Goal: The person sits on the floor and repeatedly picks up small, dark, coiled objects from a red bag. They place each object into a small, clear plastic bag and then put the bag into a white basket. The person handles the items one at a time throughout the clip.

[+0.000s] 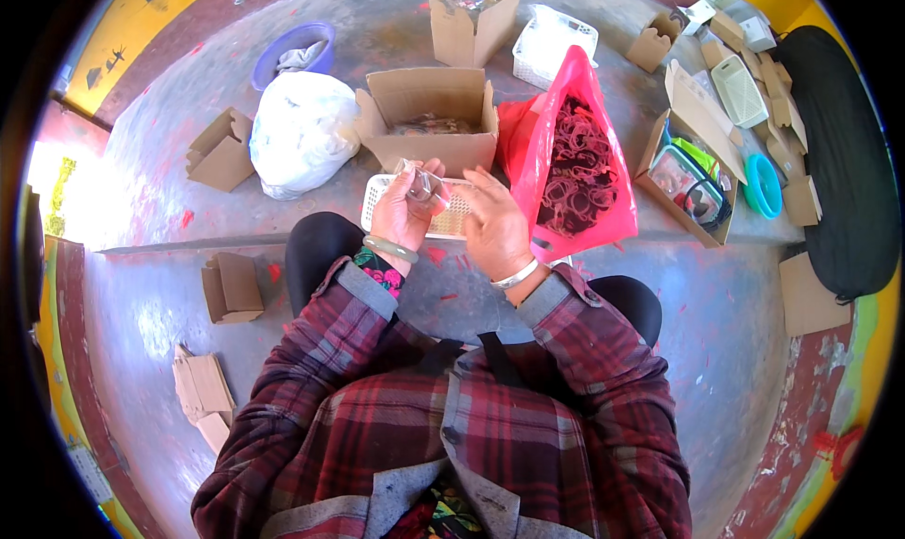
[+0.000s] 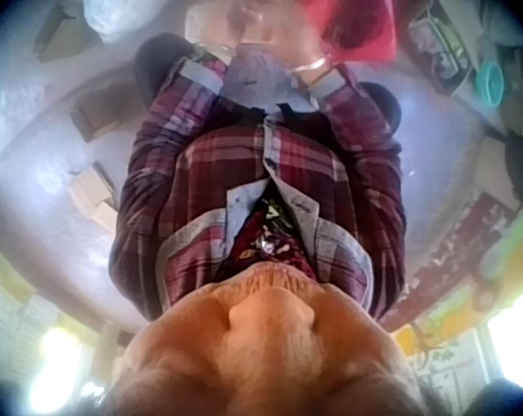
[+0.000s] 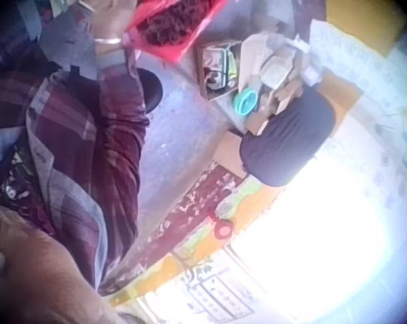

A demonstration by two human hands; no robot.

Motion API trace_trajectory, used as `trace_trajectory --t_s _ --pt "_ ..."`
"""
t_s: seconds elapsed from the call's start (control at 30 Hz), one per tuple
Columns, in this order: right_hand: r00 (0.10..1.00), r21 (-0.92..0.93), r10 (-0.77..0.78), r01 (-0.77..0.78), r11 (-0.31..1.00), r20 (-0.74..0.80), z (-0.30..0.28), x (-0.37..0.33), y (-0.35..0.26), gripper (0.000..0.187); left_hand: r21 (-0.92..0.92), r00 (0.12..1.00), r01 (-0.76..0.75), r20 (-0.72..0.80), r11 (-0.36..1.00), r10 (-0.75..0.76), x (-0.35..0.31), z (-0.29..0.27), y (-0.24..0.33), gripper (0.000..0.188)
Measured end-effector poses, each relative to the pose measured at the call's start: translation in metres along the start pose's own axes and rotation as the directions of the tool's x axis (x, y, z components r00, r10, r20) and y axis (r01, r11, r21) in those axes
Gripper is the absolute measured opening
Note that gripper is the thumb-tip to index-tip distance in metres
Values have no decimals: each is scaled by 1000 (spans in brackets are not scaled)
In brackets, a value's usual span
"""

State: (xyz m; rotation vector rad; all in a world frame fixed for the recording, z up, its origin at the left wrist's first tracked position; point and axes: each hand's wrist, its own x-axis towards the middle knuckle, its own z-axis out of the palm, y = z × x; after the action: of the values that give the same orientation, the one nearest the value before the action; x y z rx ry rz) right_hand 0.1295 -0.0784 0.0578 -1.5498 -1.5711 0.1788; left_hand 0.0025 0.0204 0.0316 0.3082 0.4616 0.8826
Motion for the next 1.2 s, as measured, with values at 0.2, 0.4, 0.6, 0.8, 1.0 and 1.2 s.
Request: trace_trajectory --t_s 0.2,0.4,0.6,0.8,1.0,1.2 --pt "656 630 601 -716 302 457 19 -2 -7 28 -8 996 -85 -6 996 85 2 -5 -11 22" --pt "641 590 686 -717 372 346 24 -4 11 16 28 998 14 54 999 -16 -10 11 -13 25" --pt "706 647 670 -625 437 229 3 5 29 8 141 994 86 55 986 -95 -10 10 -3 21" --pt "668 733 732 -565 379 136 -9 12 32 8 351 972 197 53 916 -229 -12 10 -5 22" --pt "644 804 753 -516 295 138 -18 18 25 7 449 928 303 63 841 -368 -18 18 -10 16" --pt "614 800 776 -534 275 144 -20 19 24 7 470 924 306 63 828 -378 -18 17 -11 17"
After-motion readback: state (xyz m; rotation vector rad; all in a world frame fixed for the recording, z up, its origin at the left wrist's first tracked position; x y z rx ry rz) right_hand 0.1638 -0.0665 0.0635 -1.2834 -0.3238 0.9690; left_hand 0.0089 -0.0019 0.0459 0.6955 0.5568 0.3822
